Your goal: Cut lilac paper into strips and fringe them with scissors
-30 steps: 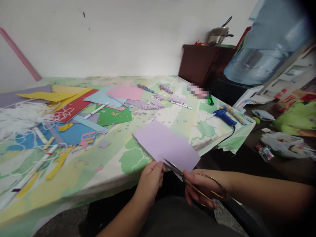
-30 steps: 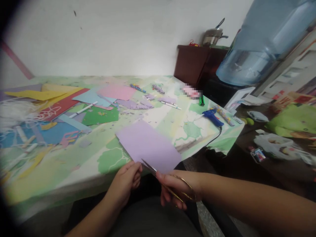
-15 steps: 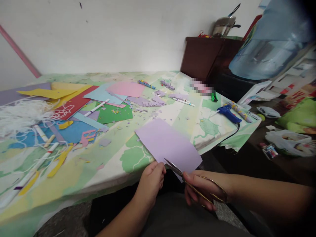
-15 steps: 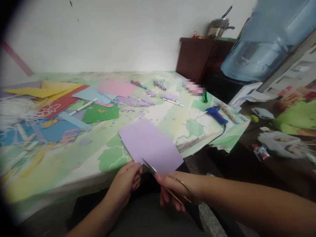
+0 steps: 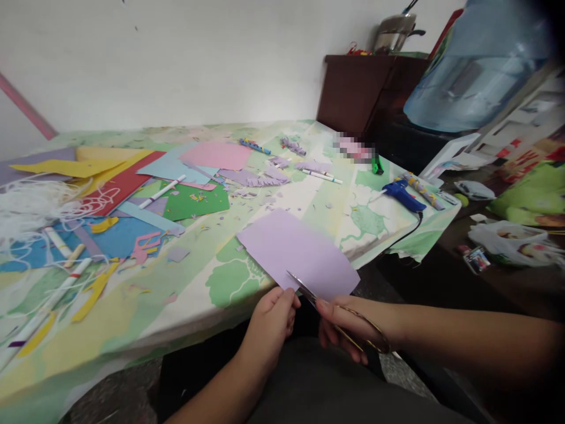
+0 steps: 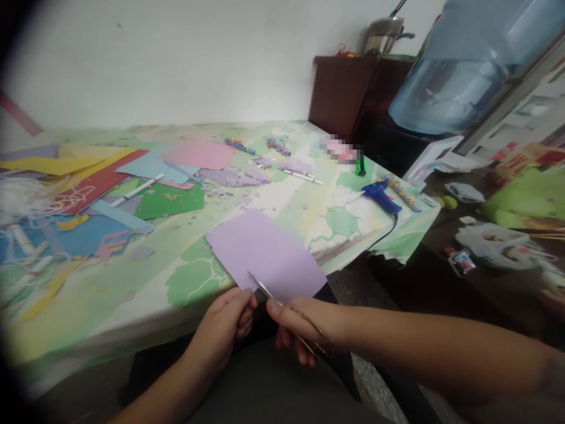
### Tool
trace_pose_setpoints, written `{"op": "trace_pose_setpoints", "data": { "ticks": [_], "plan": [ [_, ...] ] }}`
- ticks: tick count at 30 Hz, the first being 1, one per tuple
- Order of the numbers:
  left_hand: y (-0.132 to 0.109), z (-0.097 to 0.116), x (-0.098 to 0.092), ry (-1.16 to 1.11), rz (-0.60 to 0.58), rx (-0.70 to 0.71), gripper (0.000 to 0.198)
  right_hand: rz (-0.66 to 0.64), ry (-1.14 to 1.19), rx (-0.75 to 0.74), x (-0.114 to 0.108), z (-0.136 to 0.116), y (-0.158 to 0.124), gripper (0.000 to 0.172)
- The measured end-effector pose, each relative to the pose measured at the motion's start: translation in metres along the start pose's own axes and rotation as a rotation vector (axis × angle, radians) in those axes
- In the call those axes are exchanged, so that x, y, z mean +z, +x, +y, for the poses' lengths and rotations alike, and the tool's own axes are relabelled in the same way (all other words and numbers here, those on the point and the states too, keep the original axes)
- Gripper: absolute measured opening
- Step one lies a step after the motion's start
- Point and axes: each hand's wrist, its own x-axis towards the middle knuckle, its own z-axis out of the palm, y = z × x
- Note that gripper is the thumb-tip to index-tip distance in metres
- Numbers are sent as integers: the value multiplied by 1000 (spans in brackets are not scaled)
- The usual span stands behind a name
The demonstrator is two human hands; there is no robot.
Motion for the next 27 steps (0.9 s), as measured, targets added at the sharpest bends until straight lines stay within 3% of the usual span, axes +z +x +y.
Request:
{"op": "trace_pose_setpoints", "data": {
  "ticks": [7,27],
  "plan": [
    [1,-3,0,-1,32,0,22,-16,-94,-60,0,2,2,57],
    [-3,-4,-1,-3,-5,7,22,-107,-42,-68,0,-1,-2,62]
  ]
}}
